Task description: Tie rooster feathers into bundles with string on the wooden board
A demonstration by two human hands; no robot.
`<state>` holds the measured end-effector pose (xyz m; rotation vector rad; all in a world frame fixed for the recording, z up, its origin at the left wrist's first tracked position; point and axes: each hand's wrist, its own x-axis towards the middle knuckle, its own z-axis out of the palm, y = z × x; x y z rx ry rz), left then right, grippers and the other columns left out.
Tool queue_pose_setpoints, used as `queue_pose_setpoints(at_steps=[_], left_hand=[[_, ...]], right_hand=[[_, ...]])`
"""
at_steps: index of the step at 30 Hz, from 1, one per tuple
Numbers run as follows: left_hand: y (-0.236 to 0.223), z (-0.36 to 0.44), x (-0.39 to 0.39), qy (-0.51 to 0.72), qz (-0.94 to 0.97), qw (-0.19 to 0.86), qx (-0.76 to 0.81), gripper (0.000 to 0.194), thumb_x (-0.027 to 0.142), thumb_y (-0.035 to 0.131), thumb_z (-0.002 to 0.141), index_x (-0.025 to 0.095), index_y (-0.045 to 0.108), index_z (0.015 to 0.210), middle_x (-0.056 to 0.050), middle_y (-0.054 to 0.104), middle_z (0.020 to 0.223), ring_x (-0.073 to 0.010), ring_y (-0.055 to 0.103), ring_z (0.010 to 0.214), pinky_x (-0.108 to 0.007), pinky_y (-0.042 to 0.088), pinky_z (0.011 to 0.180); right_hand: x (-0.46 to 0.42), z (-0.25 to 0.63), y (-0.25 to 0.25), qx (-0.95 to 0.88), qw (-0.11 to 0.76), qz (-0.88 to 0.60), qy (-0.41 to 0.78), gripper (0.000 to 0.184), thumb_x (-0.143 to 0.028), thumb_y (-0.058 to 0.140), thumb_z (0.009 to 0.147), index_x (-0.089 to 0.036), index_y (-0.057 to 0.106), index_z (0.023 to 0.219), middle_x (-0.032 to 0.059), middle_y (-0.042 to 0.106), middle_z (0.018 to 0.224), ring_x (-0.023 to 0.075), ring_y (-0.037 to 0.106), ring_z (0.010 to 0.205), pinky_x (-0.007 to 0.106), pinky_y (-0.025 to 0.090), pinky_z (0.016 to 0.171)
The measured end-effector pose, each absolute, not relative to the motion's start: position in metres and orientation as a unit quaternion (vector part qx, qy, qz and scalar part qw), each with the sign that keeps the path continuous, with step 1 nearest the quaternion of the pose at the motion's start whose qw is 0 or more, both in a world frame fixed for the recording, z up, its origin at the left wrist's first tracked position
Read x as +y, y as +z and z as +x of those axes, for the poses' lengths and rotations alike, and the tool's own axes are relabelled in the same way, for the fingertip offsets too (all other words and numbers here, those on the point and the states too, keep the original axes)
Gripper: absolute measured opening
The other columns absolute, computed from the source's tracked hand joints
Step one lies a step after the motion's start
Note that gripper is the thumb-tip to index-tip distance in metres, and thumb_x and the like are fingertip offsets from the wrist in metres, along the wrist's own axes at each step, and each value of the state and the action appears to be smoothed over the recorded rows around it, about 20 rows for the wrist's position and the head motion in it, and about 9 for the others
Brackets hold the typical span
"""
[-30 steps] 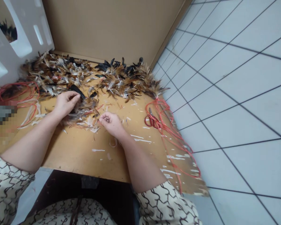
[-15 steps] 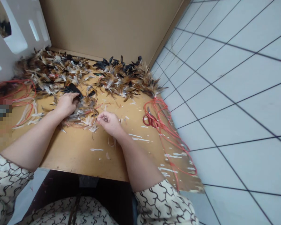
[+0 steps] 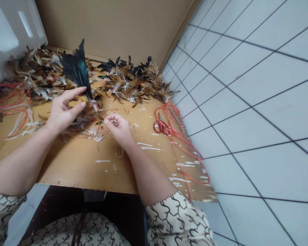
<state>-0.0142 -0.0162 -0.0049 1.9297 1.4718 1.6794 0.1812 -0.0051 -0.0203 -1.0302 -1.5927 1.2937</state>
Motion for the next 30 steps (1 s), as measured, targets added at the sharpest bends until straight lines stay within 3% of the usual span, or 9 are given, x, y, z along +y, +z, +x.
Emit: queue_pose_setpoints(at_steps=[4,8,14,17,22,30], left_hand=[[-0.001,0.0,-0.026,0.534,0.675,0.178,0.477,0.036,0.027,0.064,0.073,0.018,0.07,0.108,-0.006,0.072,0.101,-0.0196,0.063,0.093,-0.034,0.048,0.089],[-0.002,0.012,-0.032,0.483,0.679,0.284,0.474,0.035,0.022,0.064,0.071,0.018,0.072,0.105,-0.004,0.071,0.087,-0.0176,0.063,0.08,-0.033,0.05,0.08],[-0.005,0.024,-0.033,0.513,0.608,0.415,0.442,0.039,0.017,0.067,0.066,0.015,0.066,0.106,-0.003,0.068,0.087,-0.014,0.061,0.077,-0.029,0.05,0.075],[-0.005,0.026,-0.032,0.534,0.531,0.484,0.445,0.028,0.018,0.072,0.063,0.014,0.064,0.09,-0.001,0.066,0.076,-0.0107,0.06,0.069,-0.024,0.049,0.067],[-0.007,0.028,-0.033,0.409,0.477,0.621,0.469,0.021,0.023,0.078,0.06,0.013,0.061,0.068,0.001,0.061,0.055,-0.0058,0.049,0.044,-0.017,0.036,0.044],[-0.003,0.029,-0.032,0.405,0.423,0.68,0.44,0.015,0.014,0.079,0.058,0.011,0.064,0.059,-0.001,0.064,0.057,-0.0062,0.055,0.051,-0.018,0.045,0.053]], right_hand=[[-0.006,0.182,-0.02,-0.599,0.439,-0.388,0.546,0.033,-0.047,0.07,0.064,-0.019,0.055,0.074,-0.0067,0.05,0.056,0.0057,0.039,0.048,0.022,0.029,0.046],[-0.006,0.182,-0.02,-0.579,0.409,-0.359,0.607,0.036,-0.047,0.074,0.061,-0.018,0.053,0.068,-0.0066,0.052,0.052,0.004,0.036,0.043,0.021,0.025,0.043],[-0.005,0.18,-0.022,-0.538,0.397,-0.35,0.657,0.038,-0.041,0.078,0.057,-0.018,0.048,0.06,-0.0093,0.045,0.044,0.0024,0.031,0.037,0.02,0.019,0.039],[-0.004,0.179,-0.022,-0.52,0.416,-0.358,0.654,0.039,-0.04,0.078,0.055,-0.019,0.046,0.06,-0.0096,0.045,0.044,0.0022,0.032,0.036,0.019,0.019,0.038],[-0.005,0.179,-0.022,-0.518,0.441,-0.363,0.636,0.04,-0.041,0.078,0.055,-0.019,0.045,0.06,-0.0098,0.045,0.042,0.0022,0.032,0.036,0.019,0.02,0.038],[-0.007,0.18,-0.021,-0.527,0.429,-0.353,0.643,0.038,-0.044,0.077,0.057,-0.019,0.048,0.062,-0.0087,0.047,0.045,0.0027,0.034,0.038,0.019,0.02,0.039]])
